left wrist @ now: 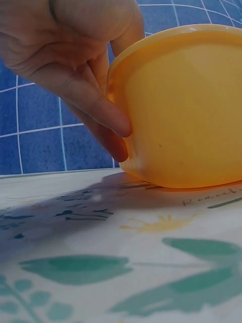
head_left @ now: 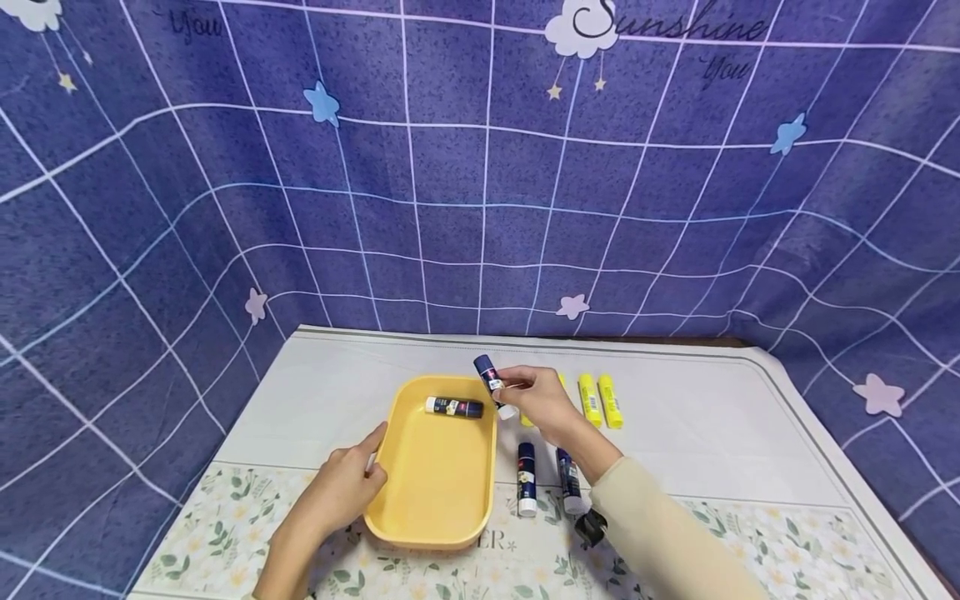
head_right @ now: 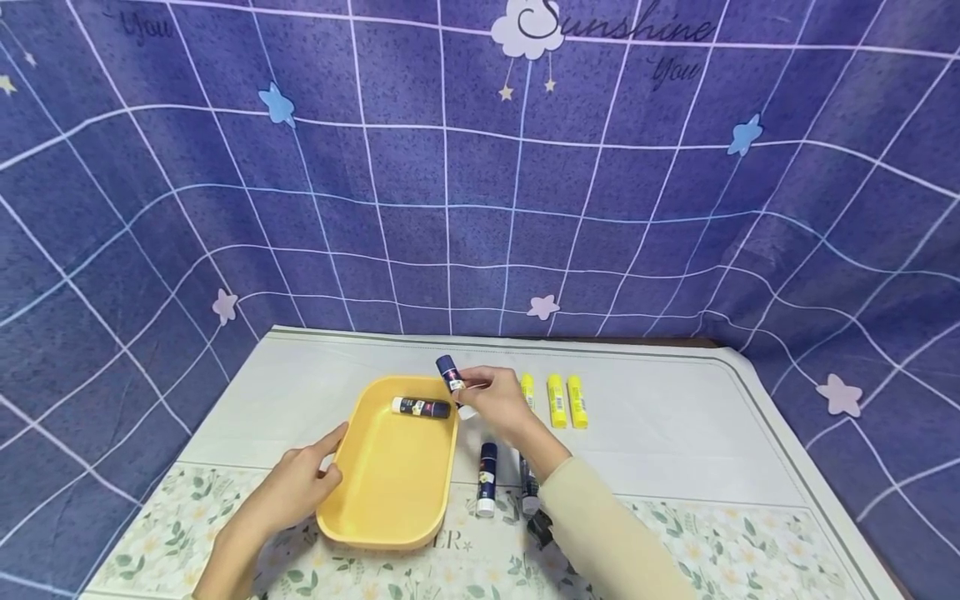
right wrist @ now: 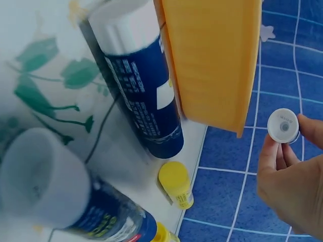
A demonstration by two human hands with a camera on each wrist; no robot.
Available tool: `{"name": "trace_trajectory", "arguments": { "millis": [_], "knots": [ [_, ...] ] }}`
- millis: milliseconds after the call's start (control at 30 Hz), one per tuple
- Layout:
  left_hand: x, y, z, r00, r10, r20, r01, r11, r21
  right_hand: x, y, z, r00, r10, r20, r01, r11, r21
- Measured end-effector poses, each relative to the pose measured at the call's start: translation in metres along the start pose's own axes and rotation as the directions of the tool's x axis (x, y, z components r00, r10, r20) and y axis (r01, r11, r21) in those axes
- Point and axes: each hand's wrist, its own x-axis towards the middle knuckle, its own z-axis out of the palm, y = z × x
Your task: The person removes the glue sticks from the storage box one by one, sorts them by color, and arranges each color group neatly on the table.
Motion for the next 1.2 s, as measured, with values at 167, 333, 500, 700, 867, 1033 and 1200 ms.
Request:
{"name": "trace_trajectory", "arguments": {
  "millis": [167, 333, 500, 700, 867, 1033, 1200],
  "knots": [
    [0.0, 0.001, 0.0, 1.0, 0.001, -0.001, -0.001, 1.0, -0.001, -0.01, 0.0, -0.009, 1.0, 0.02, -0.009, -0.02, 0.999, 0.03],
    [0.0, 0.001, 0.0, 1.0, 0.003, -0.005, -0.003, 1.0, 0.003, -0.015, 0.001, -0.02, 0.998, 0.047, -0.043, -0.045, 0.997, 0.059],
    [0.0, 0.0, -0.001, 1.0, 0.007, 0.0, -0.007, 1.0, 0.002, -0.023, -0.001, -0.028, 0.997, 0.058, -0.054, -0.054, 0.995, 0.078],
    [0.0, 0.0, -0.001, 1.0, 0.019, 0.004, -0.019, 1.0, -0.008, -0.031, 0.002, -0.036, 0.994, 0.075, -0.075, -0.066, 0.992, 0.106],
    [-0.001, 0.0, -0.001, 1.0, 0.022, 0.002, -0.022, 1.0, -0.014, -0.038, 0.006, -0.041, 0.99, 0.1, -0.103, -0.088, 0.99, 0.112],
    [-0.001, -0.001, -0.001, 1.0, 0.027, 0.002, -0.027, 1.0, -0.012, -0.047, 0.009, -0.048, 0.983, 0.116, -0.143, -0.097, 0.986, 0.136],
    [0.0, -0.001, -0.001, 1.0, 0.026, -0.004, -0.026, 1.0, -0.005, -0.056, 0.013, -0.056, 0.975, 0.143, -0.173, -0.115, 0.98, 0.163]
  ]
}}
